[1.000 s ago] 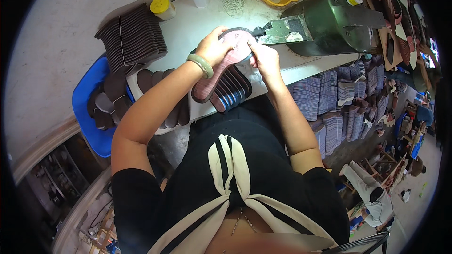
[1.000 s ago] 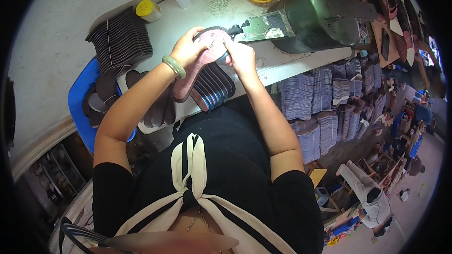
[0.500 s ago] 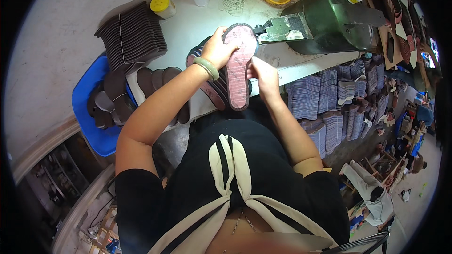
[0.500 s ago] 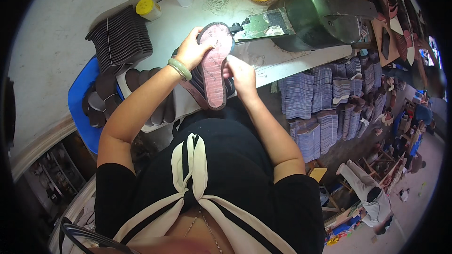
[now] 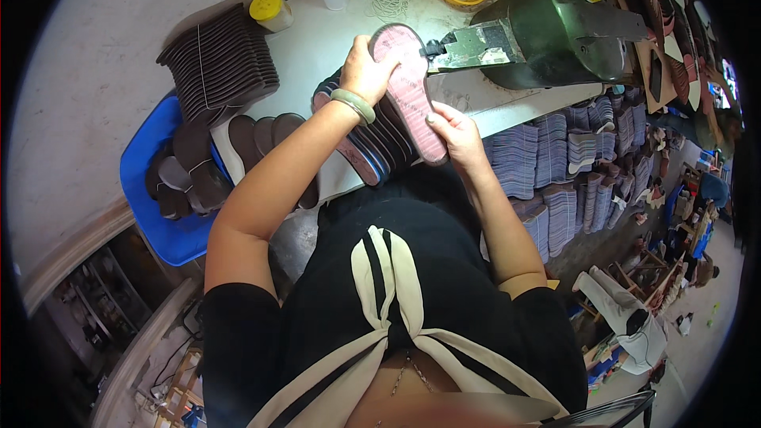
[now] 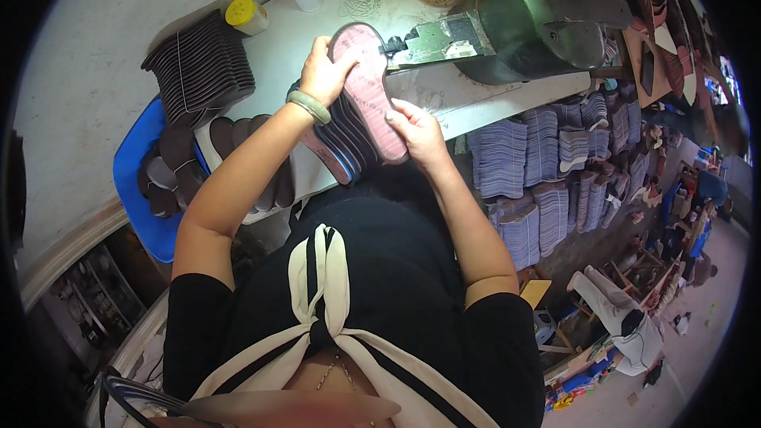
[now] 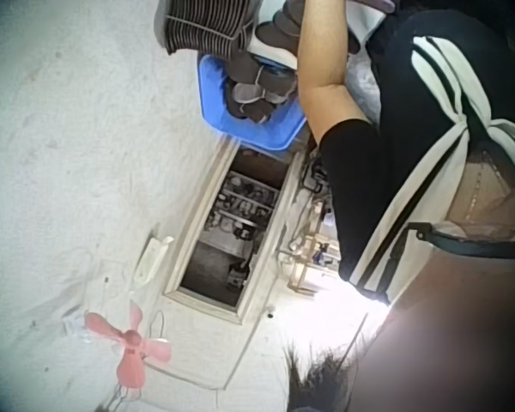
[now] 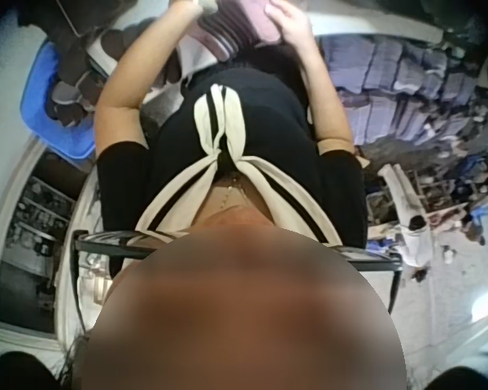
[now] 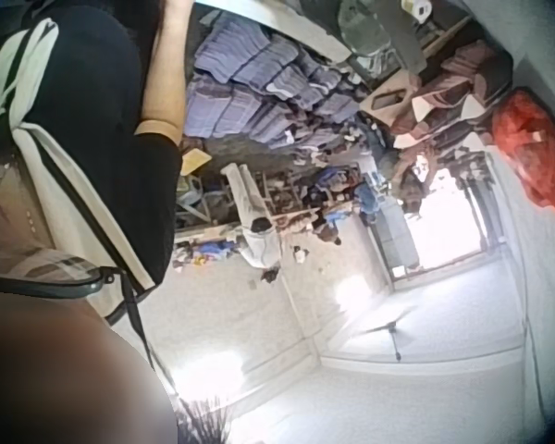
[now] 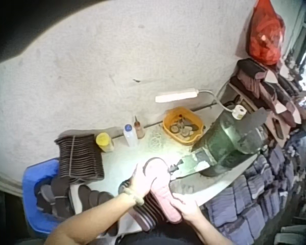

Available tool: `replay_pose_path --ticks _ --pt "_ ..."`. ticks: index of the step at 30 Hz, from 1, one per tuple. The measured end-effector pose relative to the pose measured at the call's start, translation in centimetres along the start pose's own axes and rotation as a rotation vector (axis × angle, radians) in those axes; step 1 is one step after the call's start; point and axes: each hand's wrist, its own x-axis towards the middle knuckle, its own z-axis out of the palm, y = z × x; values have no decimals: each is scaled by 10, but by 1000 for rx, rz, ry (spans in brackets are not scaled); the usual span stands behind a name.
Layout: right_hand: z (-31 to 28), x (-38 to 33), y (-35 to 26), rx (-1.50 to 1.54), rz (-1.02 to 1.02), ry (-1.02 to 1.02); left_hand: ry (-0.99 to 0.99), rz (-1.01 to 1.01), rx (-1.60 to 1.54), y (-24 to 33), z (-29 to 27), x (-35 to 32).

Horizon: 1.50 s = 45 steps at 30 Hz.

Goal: The recorder is using a specialized shoe-stitching machine to attach or finish the soles of slippers/shoes.

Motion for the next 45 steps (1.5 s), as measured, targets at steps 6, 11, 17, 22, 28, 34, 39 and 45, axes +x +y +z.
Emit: replay_pose_path --ticks 6,11,17,22,28,34,39,45 --pt "-6 11 -16 -34 0 34 144 16 33 -1 12 9" --pt "-12 20 -27 -137 28 77 160 -11 23 -4 18 23" --pt "2 35 -29 -244 -26 112 86 -91 9 -7 9 34" --pt "62 41 -11 -865 -197 77 127 45 40 -53 -19 31" --pt "138 8 51 -1205 -464 -335 59 -45 -586 -111 -88 -60" --pt "119 7 96 -1074 -418 -361 601 -32 117 -181 -126 -115" --pt "81 16 104 -1156 -331 -58 120 -101 -116 -168 -68 -159" --pt "86 20 109 -1121 -132 -24 20 -501 -693 -170 2 -169"
